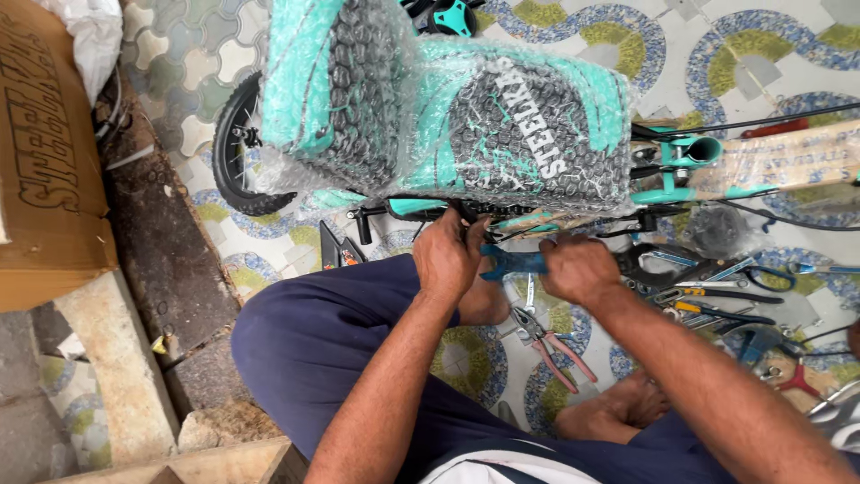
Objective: The person assembles a bicycle by tightening bolts on the frame, attaching the seat, and handling components like the front wheel and a plastic basket using a wrench and pliers.
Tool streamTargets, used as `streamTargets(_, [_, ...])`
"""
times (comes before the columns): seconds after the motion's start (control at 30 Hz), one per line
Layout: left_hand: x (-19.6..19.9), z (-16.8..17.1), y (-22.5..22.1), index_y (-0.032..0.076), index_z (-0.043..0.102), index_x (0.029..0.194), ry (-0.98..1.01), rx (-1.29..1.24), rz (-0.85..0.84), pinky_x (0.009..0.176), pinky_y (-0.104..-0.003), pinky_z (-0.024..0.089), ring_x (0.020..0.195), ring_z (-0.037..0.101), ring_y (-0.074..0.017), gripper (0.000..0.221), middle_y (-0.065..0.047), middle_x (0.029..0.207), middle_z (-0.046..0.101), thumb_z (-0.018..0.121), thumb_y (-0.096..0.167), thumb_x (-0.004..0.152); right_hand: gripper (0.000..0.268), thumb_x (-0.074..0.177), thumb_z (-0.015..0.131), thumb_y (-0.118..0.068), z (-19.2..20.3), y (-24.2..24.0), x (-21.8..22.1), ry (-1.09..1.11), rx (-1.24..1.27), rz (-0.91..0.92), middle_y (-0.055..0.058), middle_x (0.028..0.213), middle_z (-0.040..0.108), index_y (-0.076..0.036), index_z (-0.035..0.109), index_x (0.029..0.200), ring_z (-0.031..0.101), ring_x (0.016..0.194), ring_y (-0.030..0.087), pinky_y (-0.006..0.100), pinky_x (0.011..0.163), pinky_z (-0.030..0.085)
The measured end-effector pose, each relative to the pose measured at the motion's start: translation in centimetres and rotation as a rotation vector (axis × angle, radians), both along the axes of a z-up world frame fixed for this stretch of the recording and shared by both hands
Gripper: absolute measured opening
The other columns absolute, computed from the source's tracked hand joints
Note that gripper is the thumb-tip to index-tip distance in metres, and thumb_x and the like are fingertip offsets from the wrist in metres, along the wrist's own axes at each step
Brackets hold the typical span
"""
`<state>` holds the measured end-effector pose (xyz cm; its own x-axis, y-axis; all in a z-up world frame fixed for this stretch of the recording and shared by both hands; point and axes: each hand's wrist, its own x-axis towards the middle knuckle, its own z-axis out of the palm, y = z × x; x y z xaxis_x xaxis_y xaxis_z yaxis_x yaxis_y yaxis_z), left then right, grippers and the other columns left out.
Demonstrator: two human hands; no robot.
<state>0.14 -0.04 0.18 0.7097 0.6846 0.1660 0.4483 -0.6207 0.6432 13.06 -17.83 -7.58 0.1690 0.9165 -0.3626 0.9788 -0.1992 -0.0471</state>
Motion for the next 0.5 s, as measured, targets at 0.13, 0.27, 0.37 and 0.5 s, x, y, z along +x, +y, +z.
streamTargets(0.13, [0.0, 0.0, 0.0, 0.005, 0.064, 0.088, 0.015, -0.021, 0.023, 0.058, -0.051, 0.048, 0.066, 0.066, -0.0409, 0.031, -0.017, 0.071, 0.068, 0.078, 0.032, 0.089, 0.026, 0.088, 0.058, -0.026, 0.9, 0.4, -2.1, 0.082, -0.016, -0.075, 0.016, 0.094, 0.068, -0.006, 0.065, 0.103, 0.07, 0.082, 0.029, 0.045, 0.067, 0.059])
streamTargets(0.27, [-0.2, -0.1, 0.0, 0.004, 0.063, 0.088, 0.011, -0.006, -0.005, 0.058, -0.052, 0.048, 0.067, 0.066, -0.0417, 0.032, -0.017, 0.074, 0.068, 0.078, 0.032, 0.091, 0.038, 0.084, 0.067, -0.036, 0.8, 0.2, -0.8, 0.224, -0.047, -0.416, 0.013, 0.103, 0.07, -0.01, 0.064, 0.112, 0.071, 0.091, 0.03, 0.045, 0.079, 0.058])
streamTargets(0.37, [0.1, -0.1, 0.2, 0.003, 0.062, 0.086, 0.013, 0.04, 0.009, 0.057, -0.053, 0.047, 0.068, 0.066, -0.0434, 0.033, -0.019, 0.073, 0.068, 0.079, 0.032, 0.089, 0.032, 0.085, 0.068, -0.033, -0.2, 0.5, -2.5, 0.142, 0.0, -0.261, 0.014, 0.105, 0.068, -0.009, 0.065, 0.107, 0.07, 0.091, 0.031, 0.044, 0.079, 0.057])
streamTargets(0.5, [0.0, -0.1, 0.4, 0.005, 0.063, 0.087, 0.067, -0.058, 0.013, 0.059, -0.053, 0.048, 0.067, 0.067, -0.0419, 0.031, -0.017, 0.07, 0.069, 0.077, 0.033, 0.091, 0.036, 0.076, 0.073, -0.033, -1.0, -0.3, -3.5, 0.165, 0.152, 0.061, 0.013, 0.098, 0.069, -0.009, 0.066, 0.101, 0.069, 0.092, 0.033, 0.046, 0.08, 0.057])
